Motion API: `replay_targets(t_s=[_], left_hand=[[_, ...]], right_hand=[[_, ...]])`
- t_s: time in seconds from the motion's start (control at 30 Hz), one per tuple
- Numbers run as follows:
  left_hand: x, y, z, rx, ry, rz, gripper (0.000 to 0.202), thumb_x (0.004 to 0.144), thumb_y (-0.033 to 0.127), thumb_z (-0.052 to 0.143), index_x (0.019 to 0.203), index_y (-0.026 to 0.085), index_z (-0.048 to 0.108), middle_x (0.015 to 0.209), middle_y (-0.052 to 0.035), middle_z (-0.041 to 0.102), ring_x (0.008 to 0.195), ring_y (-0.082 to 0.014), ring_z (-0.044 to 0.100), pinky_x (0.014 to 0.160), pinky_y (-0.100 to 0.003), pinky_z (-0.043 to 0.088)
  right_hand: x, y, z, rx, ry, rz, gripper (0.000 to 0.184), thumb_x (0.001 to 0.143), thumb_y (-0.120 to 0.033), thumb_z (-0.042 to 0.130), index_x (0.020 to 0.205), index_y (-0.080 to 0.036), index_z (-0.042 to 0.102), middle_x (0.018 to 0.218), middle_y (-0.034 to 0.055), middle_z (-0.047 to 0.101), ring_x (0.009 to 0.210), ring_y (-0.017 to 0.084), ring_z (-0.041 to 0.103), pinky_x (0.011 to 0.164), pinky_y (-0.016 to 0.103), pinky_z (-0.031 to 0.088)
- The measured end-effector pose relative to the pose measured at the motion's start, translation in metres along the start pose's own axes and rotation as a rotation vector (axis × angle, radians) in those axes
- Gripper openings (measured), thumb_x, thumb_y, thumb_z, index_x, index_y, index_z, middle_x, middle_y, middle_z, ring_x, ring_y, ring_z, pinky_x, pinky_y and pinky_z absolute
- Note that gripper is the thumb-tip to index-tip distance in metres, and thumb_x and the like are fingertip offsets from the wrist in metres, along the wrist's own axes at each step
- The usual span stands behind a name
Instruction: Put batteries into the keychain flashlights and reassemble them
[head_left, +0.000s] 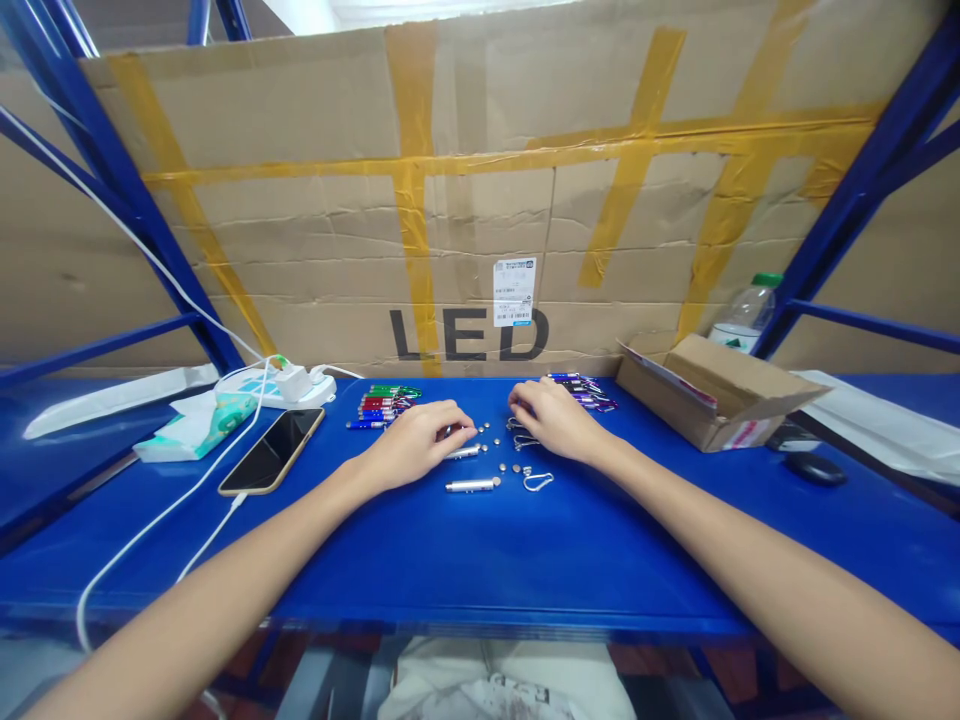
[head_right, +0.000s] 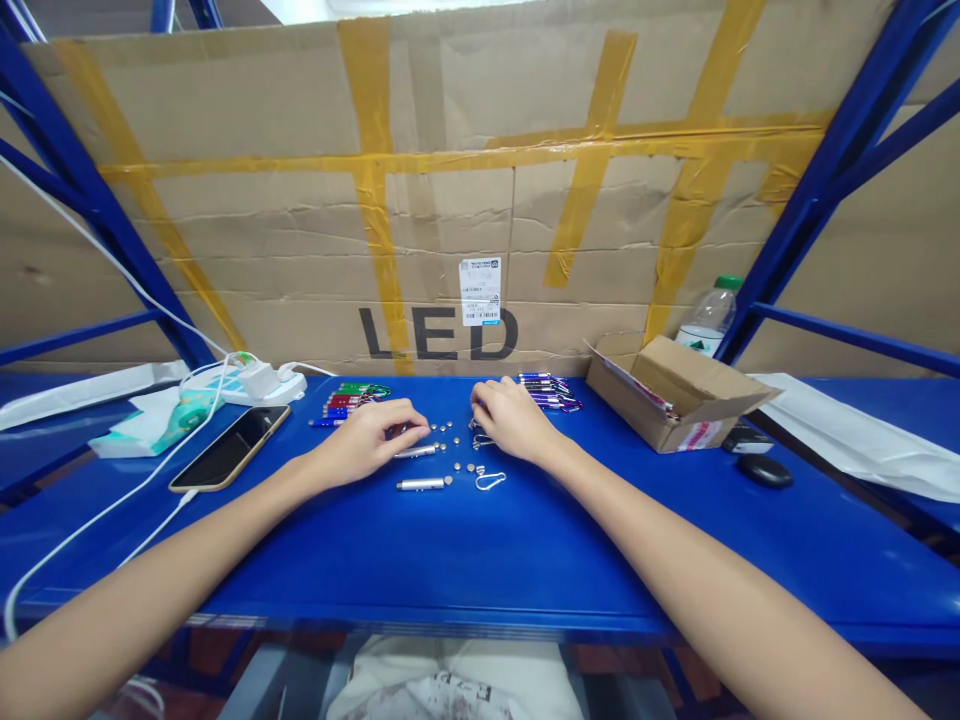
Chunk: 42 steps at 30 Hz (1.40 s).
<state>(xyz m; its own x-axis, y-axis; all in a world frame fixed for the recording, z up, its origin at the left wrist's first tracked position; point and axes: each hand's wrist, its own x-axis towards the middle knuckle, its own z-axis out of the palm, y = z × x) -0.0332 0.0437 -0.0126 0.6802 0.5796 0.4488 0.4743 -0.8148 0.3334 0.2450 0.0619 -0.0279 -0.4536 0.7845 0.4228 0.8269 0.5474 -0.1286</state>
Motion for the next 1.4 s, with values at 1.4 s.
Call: replay_targets(t_s=[1.4], left_hand=[[-0.001, 0.023, -0.003, -0.166, -0.239, -0.053, 0.028, 0.1, 0.048, 0.072, 0.095, 0.021, 0.078, 0.083, -0.0015, 0.073, 0.071, -0.0162, 0.064, 0.067, -0.028, 0.046]], right_hand=[[0.0, -0.005, -0.007, -0.006, -0.051, 0.009, 0.021, 0.109, -0.02, 0.054, 0.095, -0.019, 0.07, 0.1, 0.0096, 0.078, 0.095, 0.026, 0.067, 0.086, 0.035, 0.042]])
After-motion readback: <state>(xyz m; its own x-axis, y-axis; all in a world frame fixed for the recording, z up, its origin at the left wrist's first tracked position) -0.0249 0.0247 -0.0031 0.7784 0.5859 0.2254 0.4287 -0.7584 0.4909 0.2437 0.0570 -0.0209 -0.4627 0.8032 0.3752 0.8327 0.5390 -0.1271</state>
